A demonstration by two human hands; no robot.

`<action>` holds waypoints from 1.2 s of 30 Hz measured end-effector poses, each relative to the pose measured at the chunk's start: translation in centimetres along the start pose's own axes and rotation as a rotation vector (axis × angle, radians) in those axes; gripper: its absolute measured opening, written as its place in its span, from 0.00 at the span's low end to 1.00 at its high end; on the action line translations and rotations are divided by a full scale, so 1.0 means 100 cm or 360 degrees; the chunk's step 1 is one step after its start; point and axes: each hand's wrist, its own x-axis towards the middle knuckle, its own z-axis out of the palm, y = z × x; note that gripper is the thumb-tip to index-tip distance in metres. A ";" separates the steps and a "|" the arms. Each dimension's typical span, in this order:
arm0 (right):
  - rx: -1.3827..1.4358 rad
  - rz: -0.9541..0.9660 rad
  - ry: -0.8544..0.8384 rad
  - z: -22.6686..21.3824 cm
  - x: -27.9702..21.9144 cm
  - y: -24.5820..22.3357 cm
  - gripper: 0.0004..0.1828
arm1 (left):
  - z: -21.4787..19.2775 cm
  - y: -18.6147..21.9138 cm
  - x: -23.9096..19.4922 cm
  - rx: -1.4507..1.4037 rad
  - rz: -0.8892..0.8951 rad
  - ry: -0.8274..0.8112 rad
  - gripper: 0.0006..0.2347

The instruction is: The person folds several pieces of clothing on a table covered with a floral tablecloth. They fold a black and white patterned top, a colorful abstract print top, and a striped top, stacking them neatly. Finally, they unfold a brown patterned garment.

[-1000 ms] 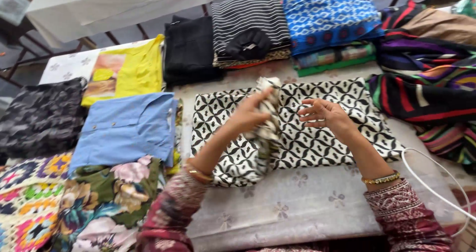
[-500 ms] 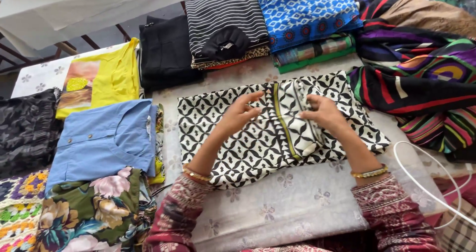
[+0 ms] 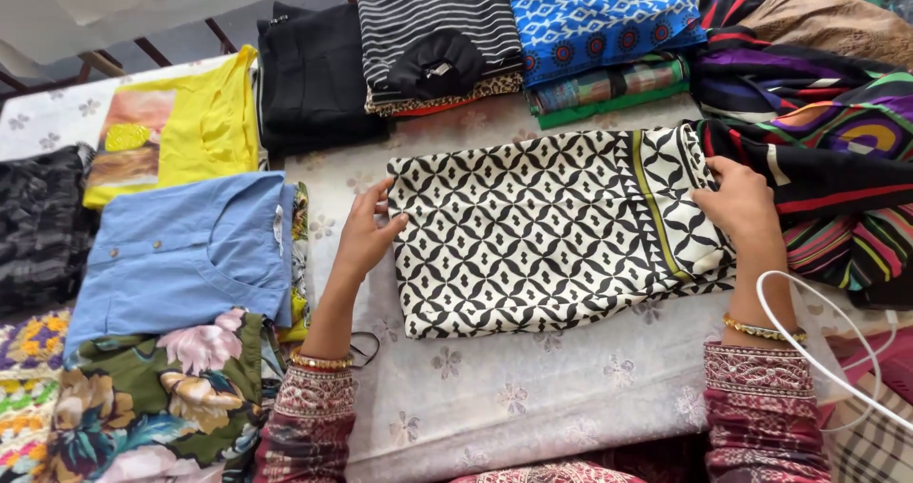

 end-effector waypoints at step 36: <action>-0.0664 -0.1240 -0.0886 -0.020 -0.153 -0.148 0.33 | 0.007 0.140 -0.100 0.0857 0.0536 -0.1190 0.34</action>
